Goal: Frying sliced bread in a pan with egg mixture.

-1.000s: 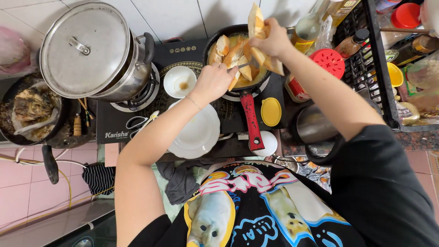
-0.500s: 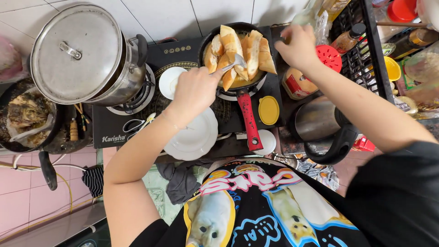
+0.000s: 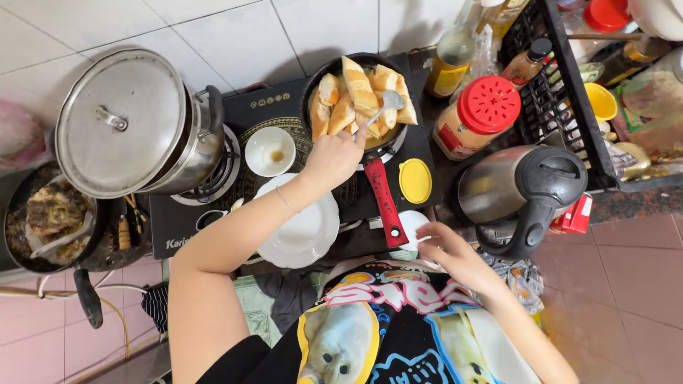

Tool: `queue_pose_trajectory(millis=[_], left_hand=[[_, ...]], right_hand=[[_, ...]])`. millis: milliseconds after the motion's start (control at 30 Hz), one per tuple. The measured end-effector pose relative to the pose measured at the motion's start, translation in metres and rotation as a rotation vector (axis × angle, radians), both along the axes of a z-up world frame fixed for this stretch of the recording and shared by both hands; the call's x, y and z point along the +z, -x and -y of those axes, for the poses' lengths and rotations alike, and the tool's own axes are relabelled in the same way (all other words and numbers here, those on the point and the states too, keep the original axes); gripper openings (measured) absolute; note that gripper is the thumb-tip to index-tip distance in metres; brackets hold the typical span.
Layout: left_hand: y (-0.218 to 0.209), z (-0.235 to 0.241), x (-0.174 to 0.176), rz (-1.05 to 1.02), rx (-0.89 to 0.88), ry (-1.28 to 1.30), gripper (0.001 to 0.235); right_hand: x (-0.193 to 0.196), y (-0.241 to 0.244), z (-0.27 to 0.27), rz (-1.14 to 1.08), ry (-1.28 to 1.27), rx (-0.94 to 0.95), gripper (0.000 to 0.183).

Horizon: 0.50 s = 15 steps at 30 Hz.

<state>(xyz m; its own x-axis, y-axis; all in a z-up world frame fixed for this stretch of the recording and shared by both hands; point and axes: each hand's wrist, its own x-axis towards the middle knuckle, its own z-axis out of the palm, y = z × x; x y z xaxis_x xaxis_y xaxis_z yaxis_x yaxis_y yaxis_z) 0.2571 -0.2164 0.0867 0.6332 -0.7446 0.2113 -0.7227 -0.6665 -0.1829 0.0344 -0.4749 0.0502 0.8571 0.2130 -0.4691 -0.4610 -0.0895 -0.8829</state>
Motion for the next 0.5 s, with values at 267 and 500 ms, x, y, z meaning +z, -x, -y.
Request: queue_pose_trajectory(millis=[267, 500], left_hand=[[-0.007, 0.018, -0.009, 0.13, -0.092, -0.159, 0.051], [-0.034, 0.035, 0.001, 0.16, -0.212, -0.18, 0.043]], right_hand=[[-0.033, -0.069, -0.068, -0.669, -0.662, -0.133, 0.062], [-0.071, -0.072, -0.072, -0.665, -1.186, -0.151, 0.033]])
